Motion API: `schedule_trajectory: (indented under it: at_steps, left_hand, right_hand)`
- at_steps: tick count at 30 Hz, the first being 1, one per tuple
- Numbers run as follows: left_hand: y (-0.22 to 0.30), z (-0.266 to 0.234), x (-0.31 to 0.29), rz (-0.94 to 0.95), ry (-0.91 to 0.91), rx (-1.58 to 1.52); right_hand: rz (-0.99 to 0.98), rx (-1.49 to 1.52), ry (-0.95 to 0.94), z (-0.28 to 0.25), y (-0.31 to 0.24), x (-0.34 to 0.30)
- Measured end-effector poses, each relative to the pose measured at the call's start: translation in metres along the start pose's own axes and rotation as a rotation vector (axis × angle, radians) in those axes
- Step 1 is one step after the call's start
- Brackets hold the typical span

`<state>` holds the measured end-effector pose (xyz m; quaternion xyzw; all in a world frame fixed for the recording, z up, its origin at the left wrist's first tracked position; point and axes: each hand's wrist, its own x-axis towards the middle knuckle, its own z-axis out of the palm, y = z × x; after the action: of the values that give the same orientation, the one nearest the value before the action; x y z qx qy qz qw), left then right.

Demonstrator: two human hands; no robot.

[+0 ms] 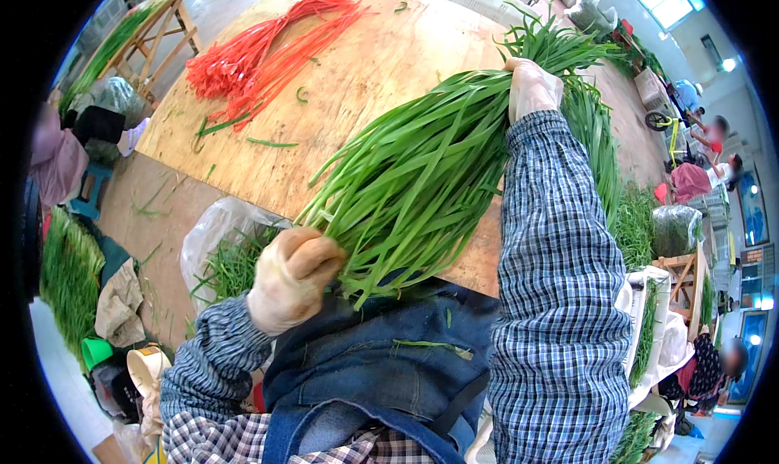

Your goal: The person sorts through a bundle of chives by hand, removes individual stems, and uses a red tie to secure the bundle before placing it into a white plastic crate.

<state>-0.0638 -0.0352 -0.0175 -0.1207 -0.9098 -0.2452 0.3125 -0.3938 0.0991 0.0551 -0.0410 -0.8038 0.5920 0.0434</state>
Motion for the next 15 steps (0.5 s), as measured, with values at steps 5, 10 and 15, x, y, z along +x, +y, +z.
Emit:
schedule_trajectory:
  at_steps: [5, 10, 15]
  left_hand:
    - [-0.016, -0.063, -0.077, -0.226, -0.144, -0.010]
    - [-0.026, -0.098, -0.150, -0.604, -0.666, 0.453]
    - [0.020, -0.059, -0.041, -0.276, -0.089, -0.001]
  right_hand:
    - [0.175, 0.177, 0.036, 0.006, -0.004, -0.006]
    - [0.158, 0.115, 0.002, 0.004, -0.010, -0.009]
    - [0.133, 0.140, 0.032, 0.000, -0.013, -0.013]
